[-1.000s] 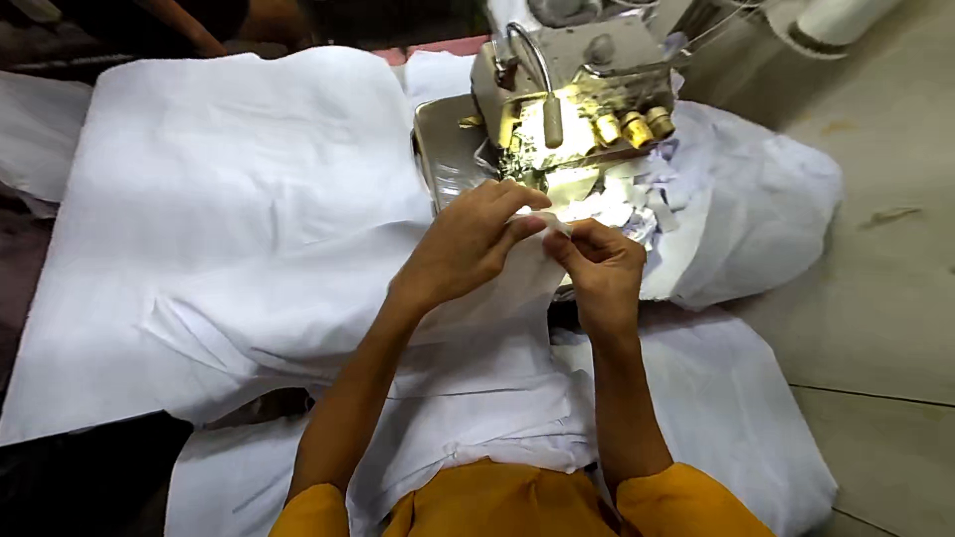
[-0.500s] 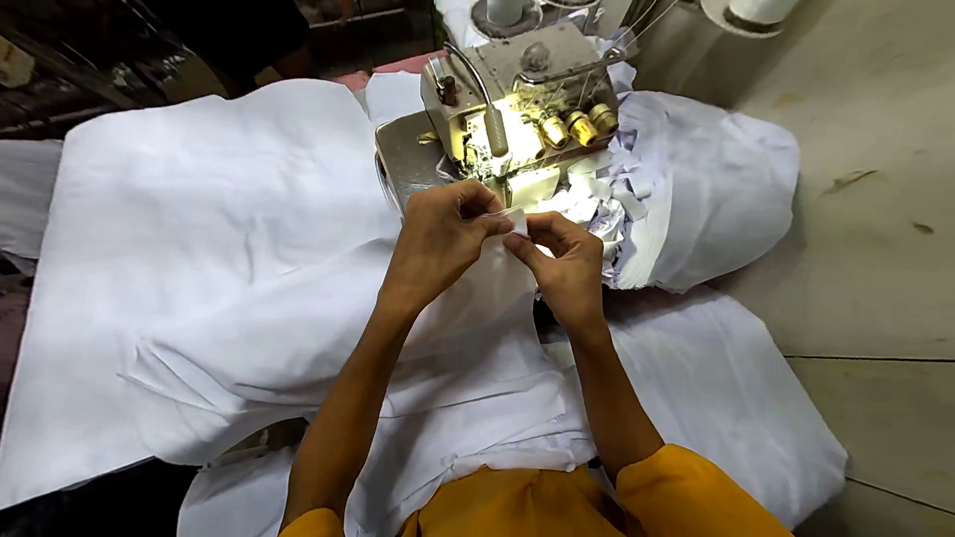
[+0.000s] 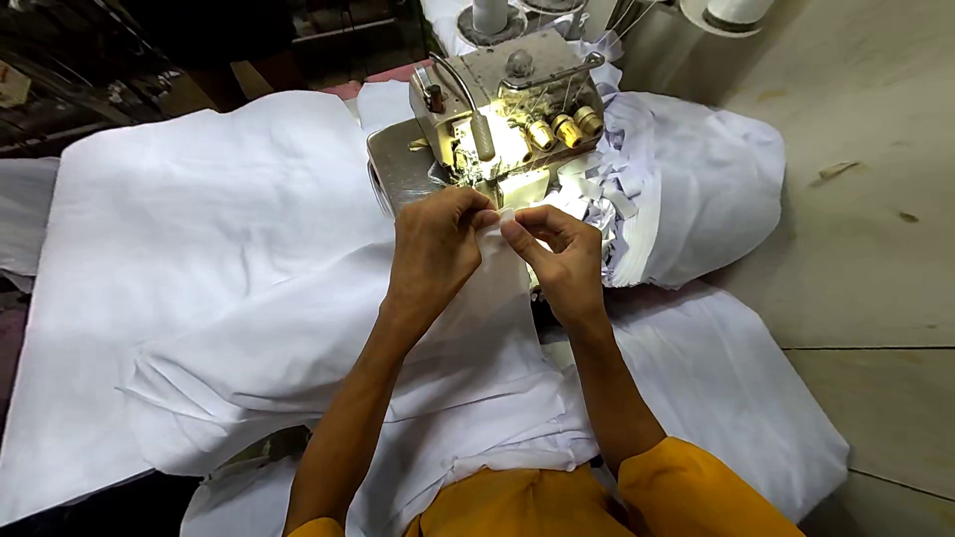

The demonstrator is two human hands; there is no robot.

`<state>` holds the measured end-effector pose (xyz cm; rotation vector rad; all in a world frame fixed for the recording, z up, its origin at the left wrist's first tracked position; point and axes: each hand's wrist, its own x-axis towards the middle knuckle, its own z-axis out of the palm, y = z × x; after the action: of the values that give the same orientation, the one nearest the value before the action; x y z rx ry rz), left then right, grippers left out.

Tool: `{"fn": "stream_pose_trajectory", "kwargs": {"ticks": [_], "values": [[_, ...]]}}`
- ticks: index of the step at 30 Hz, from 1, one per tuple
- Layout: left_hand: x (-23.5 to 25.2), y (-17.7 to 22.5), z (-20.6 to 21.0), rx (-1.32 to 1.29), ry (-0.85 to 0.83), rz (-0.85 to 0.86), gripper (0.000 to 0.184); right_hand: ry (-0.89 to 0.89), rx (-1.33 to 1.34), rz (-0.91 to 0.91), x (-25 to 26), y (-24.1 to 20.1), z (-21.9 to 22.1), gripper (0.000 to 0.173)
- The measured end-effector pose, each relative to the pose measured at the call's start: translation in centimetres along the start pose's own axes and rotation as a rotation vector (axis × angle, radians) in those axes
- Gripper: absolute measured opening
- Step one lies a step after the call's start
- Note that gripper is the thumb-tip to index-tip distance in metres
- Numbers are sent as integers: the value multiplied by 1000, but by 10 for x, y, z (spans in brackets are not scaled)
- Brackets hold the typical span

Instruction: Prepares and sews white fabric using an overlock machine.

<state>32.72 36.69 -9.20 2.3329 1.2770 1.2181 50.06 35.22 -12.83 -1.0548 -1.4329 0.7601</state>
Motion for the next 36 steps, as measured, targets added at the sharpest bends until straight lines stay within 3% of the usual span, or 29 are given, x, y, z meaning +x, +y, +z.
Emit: {"fn": "stream_pose_trajectory", "kwargs": {"ticks": [5,13,27,31,34,36], "values": [[-1,0,2,13,34,-1,8,38,-58,-20,3,0,2,10],[-4,0,0,-214,-26,-109,6,71,-94,-58,3,5,1,10],[-11,-1,18,-184,110,-91,8,25,-47,-74,5,6,-2,11],[-39,-48,-27,-19,-259,-49,30,7,24,-93,10,7,-24,13],[-98,-119,-96,203,-433,-145,22,24,28,-99,17,13,-42,11],[-139,-155,-154,278,-442,-247,22,36,-1,-88,22,23,-45,8]]}}
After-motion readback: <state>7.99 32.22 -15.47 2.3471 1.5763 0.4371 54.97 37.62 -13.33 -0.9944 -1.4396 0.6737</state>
